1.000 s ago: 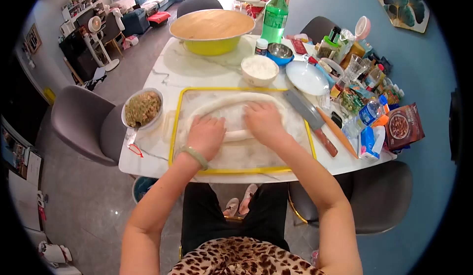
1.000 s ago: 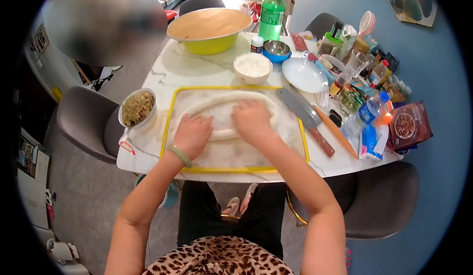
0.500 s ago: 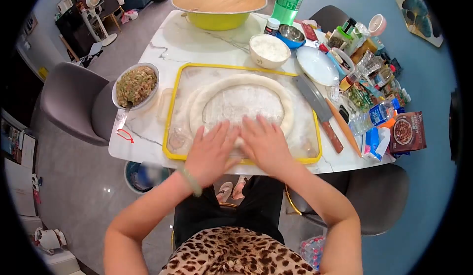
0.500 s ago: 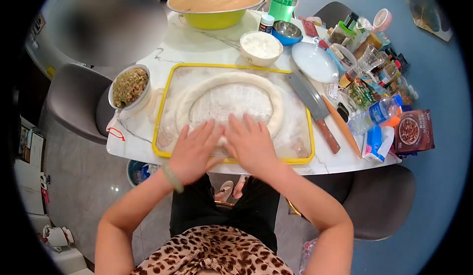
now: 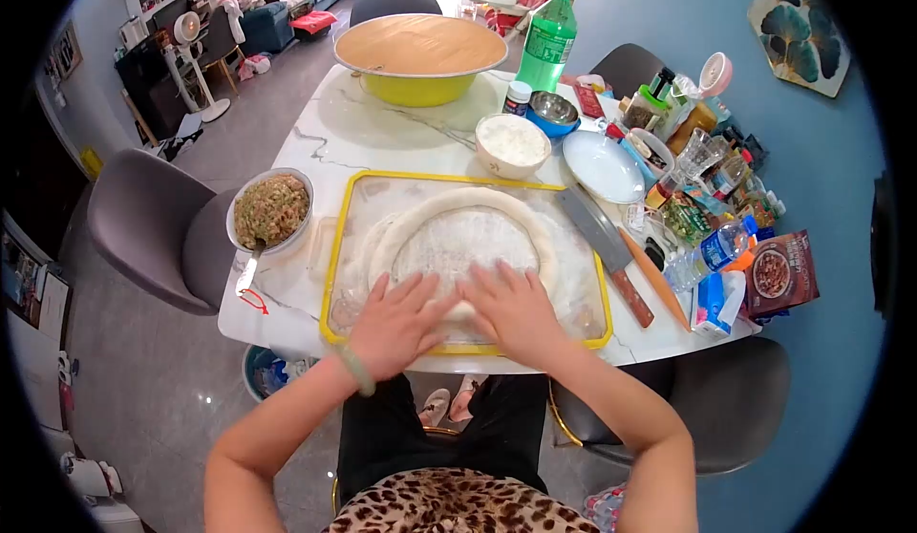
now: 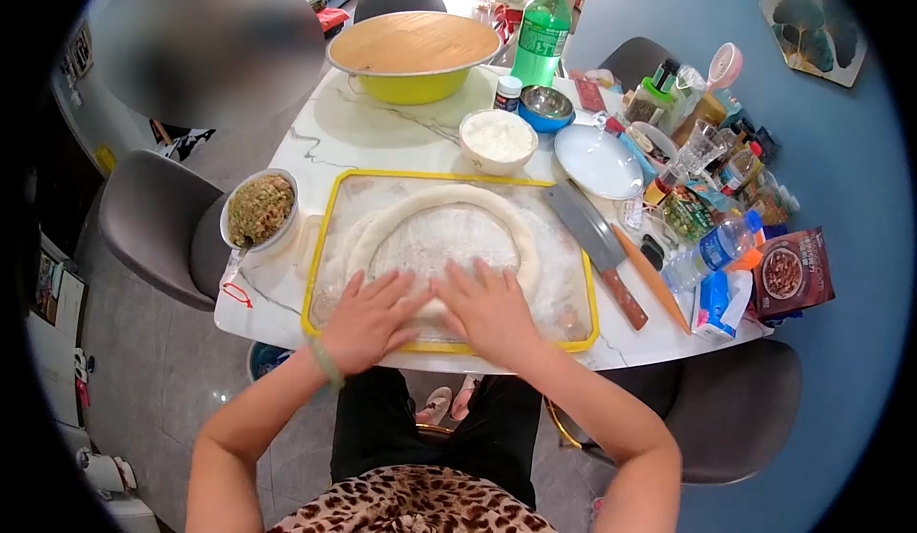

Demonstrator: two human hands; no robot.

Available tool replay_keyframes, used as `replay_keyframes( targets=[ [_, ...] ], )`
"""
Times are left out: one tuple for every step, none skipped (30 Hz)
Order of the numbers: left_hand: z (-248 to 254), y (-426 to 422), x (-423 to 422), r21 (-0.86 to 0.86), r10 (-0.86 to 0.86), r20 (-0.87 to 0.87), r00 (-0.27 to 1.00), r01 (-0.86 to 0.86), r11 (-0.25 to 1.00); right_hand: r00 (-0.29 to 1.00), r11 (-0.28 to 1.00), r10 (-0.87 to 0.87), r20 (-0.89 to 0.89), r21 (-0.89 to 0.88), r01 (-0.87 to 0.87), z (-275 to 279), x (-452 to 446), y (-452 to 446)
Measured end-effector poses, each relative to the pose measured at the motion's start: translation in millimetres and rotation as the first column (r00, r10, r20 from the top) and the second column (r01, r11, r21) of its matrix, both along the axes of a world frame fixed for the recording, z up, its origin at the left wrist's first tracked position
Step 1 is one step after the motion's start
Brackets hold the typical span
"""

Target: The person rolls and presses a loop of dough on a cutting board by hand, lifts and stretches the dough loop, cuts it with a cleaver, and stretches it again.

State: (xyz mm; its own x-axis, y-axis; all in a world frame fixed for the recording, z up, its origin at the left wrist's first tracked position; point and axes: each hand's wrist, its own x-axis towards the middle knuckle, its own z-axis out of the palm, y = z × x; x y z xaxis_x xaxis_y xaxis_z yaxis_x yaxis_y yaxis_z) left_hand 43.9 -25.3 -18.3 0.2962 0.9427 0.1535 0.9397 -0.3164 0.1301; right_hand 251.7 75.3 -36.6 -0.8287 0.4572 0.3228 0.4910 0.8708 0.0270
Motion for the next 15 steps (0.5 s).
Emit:
replay_keyframes(
  targets=[
    [-2, 15, 0, 0.018, 0.052, 0.030, 0.998, -0.052, 0.998, 0.997, 0.998, -0.057, -0.043, 0.004, 0.058, -6, -13, 17],
    [-6, 32, -1, 0.026, 0.051, 0.025, 0.998, -0.052, 0.998, 0.990, 0.991, -0.126, -0.055, 0.033, 0.128, -13, -26, 37],
    [-10, 49, -3, 0.076, 0.111, 0.014, 0.994, -0.112, 0.991, 0.990, 0.991, -0.126, -0.062, 0.037, 0.129, -12, -35, 52],
    [-9, 55, -4, 0.122, 0.169, 0.003, 0.986, -0.168, 0.978, 0.986, 0.989, -0.143, -0.088, -0.044, 0.139, -11, -42, 64],
    [-9, 55, -5, 0.124, 0.165, -0.003, 0.986, -0.164, 0.979, 0.981, 0.981, -0.161, -0.111, -0.124, 0.147, -10, -47, 73],
    [-7, 55, -4, 0.120, 0.090, 0.041, 0.995, -0.094, 0.988, 0.980, 0.981, -0.166, -0.113, -0.123, 0.152, -12, -45, 82],
    [-7, 54, -3, 0.115, 0.011, 0.087, 0.996, -0.021, 0.993, 0.992, 0.989, -0.072, -0.100, -0.136, 0.058, -14, -39, 90],
    [-9, 52, 0, 0.112, 0.005, 0.090, 0.996, -0.015, 0.994, 0.996, 0.988, 0.023, -0.088, -0.150, -0.037, -15, -30, 97],
    [-13, 48, 3, 0.158, -0.074, 0.163, 0.984, 0.048, 0.986, 0.996, 0.988, 0.021, -0.084, -0.149, -0.034, -11, -20, 103],
    [-14, 45, 5, 0.209, -0.153, 0.231, 0.961, 0.105, 0.972, 0.998, 0.976, 0.011, -0.064, -0.216, -0.024, -2, -9, 107],
    [-15, 43, 3, 0.207, -0.152, 0.238, 0.959, 0.103, 0.973, 0.999, 0.959, 0.001, -0.043, -0.284, -0.013, 5, 0, 107],
    [-14, 40, -2, 0.167, -0.126, 0.256, 0.958, 0.084, 0.982, 0.988, 0.954, -0.106, 0.109, -0.269, 0.132, 24, 5, 97],
    [-13, 37, -7, 0.129, -0.099, 0.274, 0.957, 0.065, 0.989, 0.987, 0.954, -0.108, 0.116, -0.268, 0.135, 32, 13, 92],
    [-9, 31, -14, 0.129, -0.098, 0.280, 0.955, 0.064, 0.990, 0.962, 0.946, -0.210, 0.176, -0.212, 0.246, 36, 25, 88],
    [-2, 21, -24, 0.089, -0.101, 0.249, 0.963, 0.081, 0.993, 0.923, 0.925, -0.312, 0.227, -0.150, 0.350, 37, 34, 85]
  ],
)
